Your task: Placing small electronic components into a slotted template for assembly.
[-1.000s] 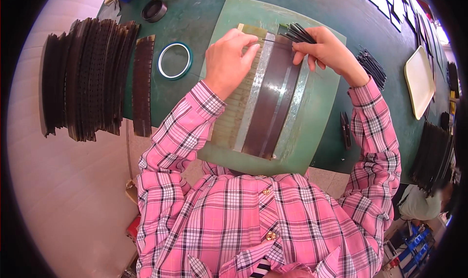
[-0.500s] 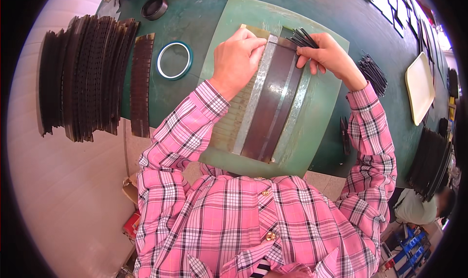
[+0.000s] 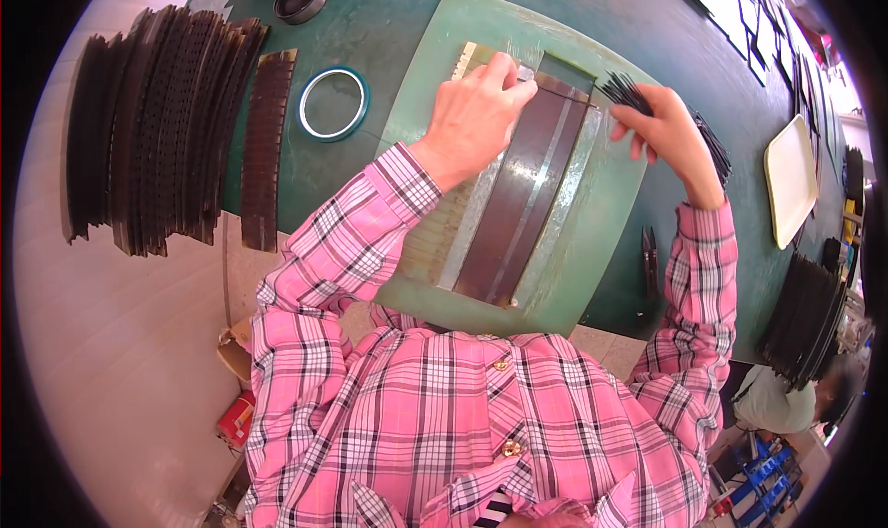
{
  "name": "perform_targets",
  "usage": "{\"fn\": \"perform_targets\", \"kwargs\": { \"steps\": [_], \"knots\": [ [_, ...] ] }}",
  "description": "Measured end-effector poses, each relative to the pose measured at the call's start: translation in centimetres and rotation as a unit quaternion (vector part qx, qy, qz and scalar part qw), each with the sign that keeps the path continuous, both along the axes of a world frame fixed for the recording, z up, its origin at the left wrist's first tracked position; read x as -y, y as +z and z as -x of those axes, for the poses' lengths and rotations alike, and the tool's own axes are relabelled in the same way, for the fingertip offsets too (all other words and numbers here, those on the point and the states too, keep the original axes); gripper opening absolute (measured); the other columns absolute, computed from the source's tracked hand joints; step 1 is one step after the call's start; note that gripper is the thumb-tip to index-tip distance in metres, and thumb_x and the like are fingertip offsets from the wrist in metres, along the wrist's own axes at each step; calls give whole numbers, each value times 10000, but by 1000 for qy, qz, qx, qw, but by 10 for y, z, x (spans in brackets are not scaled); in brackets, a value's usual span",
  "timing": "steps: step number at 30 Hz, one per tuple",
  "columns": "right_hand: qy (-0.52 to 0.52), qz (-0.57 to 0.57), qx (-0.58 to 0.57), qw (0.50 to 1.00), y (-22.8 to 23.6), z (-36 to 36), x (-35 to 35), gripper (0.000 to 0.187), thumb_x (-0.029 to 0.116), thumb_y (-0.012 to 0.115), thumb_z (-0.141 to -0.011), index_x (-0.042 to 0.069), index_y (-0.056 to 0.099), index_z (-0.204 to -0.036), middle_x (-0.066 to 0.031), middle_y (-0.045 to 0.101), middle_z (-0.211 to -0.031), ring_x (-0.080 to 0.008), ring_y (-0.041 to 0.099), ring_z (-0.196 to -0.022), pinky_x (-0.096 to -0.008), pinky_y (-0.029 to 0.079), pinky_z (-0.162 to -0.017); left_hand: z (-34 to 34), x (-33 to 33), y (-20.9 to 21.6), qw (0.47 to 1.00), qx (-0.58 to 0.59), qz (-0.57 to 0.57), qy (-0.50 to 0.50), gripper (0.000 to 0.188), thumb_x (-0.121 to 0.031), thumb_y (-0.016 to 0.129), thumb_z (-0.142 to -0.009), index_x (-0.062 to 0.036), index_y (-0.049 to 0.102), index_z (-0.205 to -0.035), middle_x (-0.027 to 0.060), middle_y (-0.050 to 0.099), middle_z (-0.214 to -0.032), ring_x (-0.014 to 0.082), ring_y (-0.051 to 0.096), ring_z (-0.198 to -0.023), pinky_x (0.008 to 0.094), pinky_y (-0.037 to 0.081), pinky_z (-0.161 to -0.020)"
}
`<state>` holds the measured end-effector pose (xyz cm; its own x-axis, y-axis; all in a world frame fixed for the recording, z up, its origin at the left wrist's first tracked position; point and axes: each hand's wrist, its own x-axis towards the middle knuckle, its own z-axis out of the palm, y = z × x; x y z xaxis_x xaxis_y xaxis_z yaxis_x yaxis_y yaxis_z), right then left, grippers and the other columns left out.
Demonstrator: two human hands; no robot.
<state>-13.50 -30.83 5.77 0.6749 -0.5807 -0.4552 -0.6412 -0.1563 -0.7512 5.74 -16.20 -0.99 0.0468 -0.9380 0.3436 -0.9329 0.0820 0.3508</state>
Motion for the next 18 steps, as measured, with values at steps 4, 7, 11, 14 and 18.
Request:
{"fn": "perform_targets", "kwargs": {
  "steps": [4, 7, 11, 14, 18],
  "knots": [
    [-5, -70, 18, 997, 15, 10, -25, 156, 140, 608, -877, -10, 635, -910, -31, 654, -688, -58, 554, -470, -187, 392, -377, 17, -5, 15, 958, -282, -38, -33, 242, -96, 651, -834, -69, 614, -1072, 32, 576, -894, 157, 622, -733, 291, 493, -534],
    [36, -123, 47, 991, 26, 1, -43, 163, 156, 613, -888, -2, 639, -922, -20, 651, -697, -52, 553, -468, -182, 391, -377, 23, -14, 42, 815, -552, -156, -83, 242, -187, 650, -882, -12, 593, -1040, 34, 616, -852, 100, 619, -680, 224, 490, -504],
    [36, -151, 52, 986, 27, 1, -48, 171, 182, 620, -903, 14, 643, -930, -16, 648, -688, -50, 559, -476, -182, 390, -377, 17, -24, 45, 703, -675, -221, -46, 205, -206, 647, -890, -14, 604, -947, 32, 613, -765, 101, 618, -597, 207, 486, -480],
    [32, -153, 71, 985, 25, 2, -49, 164, 170, 606, -907, 8, 635, -917, -19, 648, -694, -49, 555, -477, -181, 389, -378, 9, -31, 43, 684, -690, -236, -11, 201, -209, 644, -893, -12, 609, -904, 32, 614, -751, 103, 620, -584, 210, 487, -479],
    [53, -133, 76, 987, 16, -5, -49, 135, 125, 573, -899, -3, 616, -880, -23, 649, -710, -54, 549, -482, -189, 390, -386, 1, -35, 34, 687, -673, -271, 25, 208, -214, 636, -900, -8, 613, -906, 34, 621, -767, 104, 620, -583, 212, 487, -475]
  ]
}}
